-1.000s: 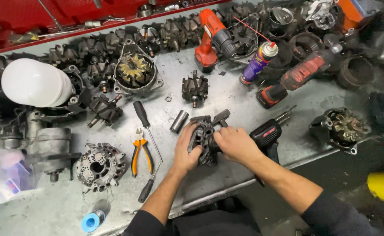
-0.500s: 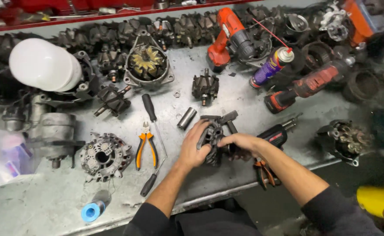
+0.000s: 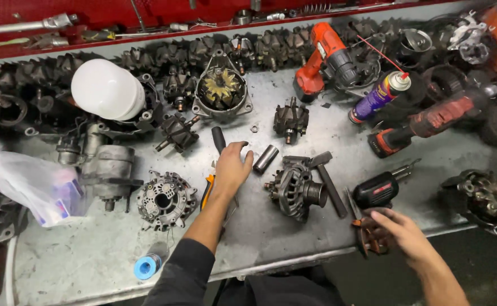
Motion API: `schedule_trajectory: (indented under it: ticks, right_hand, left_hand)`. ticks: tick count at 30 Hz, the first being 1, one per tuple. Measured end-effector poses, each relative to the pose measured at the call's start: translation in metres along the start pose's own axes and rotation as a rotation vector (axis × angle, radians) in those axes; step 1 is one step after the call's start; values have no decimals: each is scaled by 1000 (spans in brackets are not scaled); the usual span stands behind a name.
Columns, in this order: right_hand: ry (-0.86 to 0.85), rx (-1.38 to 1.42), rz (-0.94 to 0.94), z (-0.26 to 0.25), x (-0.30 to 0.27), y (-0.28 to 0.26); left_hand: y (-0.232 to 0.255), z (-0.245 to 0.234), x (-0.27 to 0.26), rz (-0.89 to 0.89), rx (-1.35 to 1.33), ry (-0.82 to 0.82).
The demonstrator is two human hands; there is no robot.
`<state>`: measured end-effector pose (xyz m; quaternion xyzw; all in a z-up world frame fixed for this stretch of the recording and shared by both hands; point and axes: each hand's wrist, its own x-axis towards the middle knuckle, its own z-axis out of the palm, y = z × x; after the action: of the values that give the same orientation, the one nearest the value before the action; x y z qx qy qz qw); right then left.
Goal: The person works on a car alternator on a metal workbench, using a hammer to tap a component into place and a power drill to tighten it. They then wipe the part with a green cloth and open a small box of parts with a screwdriver.
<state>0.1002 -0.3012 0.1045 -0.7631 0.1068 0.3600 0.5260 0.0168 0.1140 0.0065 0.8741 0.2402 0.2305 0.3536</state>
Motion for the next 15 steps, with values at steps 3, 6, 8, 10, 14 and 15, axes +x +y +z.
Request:
schedule_trajectory:
  ticks: [3,6,8,10,14,15]
  right_hand:
    - [71,134,87,-12,-21,36]
    - [131,144,118,-23,-38,71]
    - [138,200,101,-29,-54,91]
    - [205,242,183,-33,-73,104]
    - [251,198,124,-61,-74,171]
    - [305,148,55,-58,-75,174]
  left_hand:
    - [-17,30,30,140,213,-76]
    - [-36,59,64,194,439,-176]
    - [-46,72,77,212,525,-216]
    - [-49,82,87,230,564,-144]
    - [-11,55,76,268,490,-72]
    - [15,41,69,147,139,10]
